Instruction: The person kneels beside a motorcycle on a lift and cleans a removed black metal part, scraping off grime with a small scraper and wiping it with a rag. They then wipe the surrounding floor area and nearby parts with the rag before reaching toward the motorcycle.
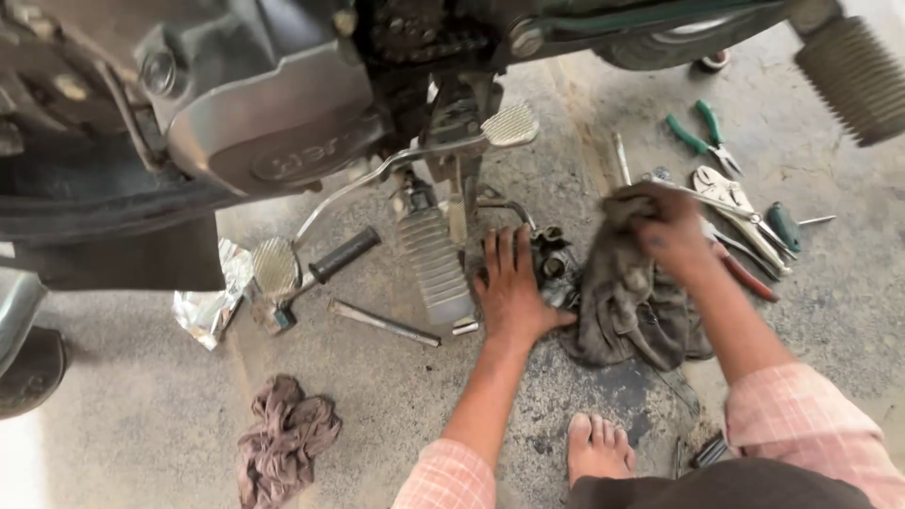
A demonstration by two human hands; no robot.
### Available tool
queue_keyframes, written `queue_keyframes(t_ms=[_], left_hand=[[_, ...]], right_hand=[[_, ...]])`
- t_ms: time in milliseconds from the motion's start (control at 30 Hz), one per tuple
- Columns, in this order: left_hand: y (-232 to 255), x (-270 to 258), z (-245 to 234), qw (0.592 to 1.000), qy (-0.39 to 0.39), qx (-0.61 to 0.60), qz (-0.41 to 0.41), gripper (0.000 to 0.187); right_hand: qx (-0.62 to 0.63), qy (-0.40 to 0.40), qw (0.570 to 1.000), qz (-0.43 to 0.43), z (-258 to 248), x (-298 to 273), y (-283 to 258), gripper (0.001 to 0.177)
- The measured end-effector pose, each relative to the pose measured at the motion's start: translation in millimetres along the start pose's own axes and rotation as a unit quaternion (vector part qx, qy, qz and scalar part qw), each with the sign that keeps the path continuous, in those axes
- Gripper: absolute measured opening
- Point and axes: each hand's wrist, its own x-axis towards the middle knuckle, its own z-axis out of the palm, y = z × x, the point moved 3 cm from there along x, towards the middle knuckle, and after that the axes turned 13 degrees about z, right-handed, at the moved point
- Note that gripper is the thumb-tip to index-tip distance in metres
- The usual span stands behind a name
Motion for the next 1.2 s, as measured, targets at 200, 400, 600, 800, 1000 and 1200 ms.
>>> queue_keyframes(t_ms=[200, 400, 600, 800, 1000, 1200], left_hand=[[0, 2, 2, 1.000, -0.007, 0.020, -0.019, 0.143], [-3, 10, -4, 0.999, -0.034, 0.021, -0.025, 0.146], [-14, 21, 9, 0.999, -0.041, 0.012, -0.026, 0.148], [-6, 9, 6, 0.999, -0.025, 0.023, -0.007, 0.145], [-7, 7, 2, 1.000, -0.004, 0.013, -0.018, 0.146], [-3, 6, 2, 1.000, 0.015, 0.017, -0.003, 0.143]], right_hand=[[-0.132, -0.085, 0.988, 0.005, 76, 36, 19, 0.041], [-0.194, 0.010, 0.980, 0.044, 74, 33, 7, 0.028], [-0.078, 0.088, 0.993, 0.029, 13, 4, 82, 0.033], [-0.079, 0.036, 0.991, -0.100, 54, -15, -44, 0.060], [-0.322, -0.046, 0.937, -0.131, 88, -24, -19, 0.085], [-0.395, -0.090, 0.905, -0.130, 87, -22, -5, 0.083]])
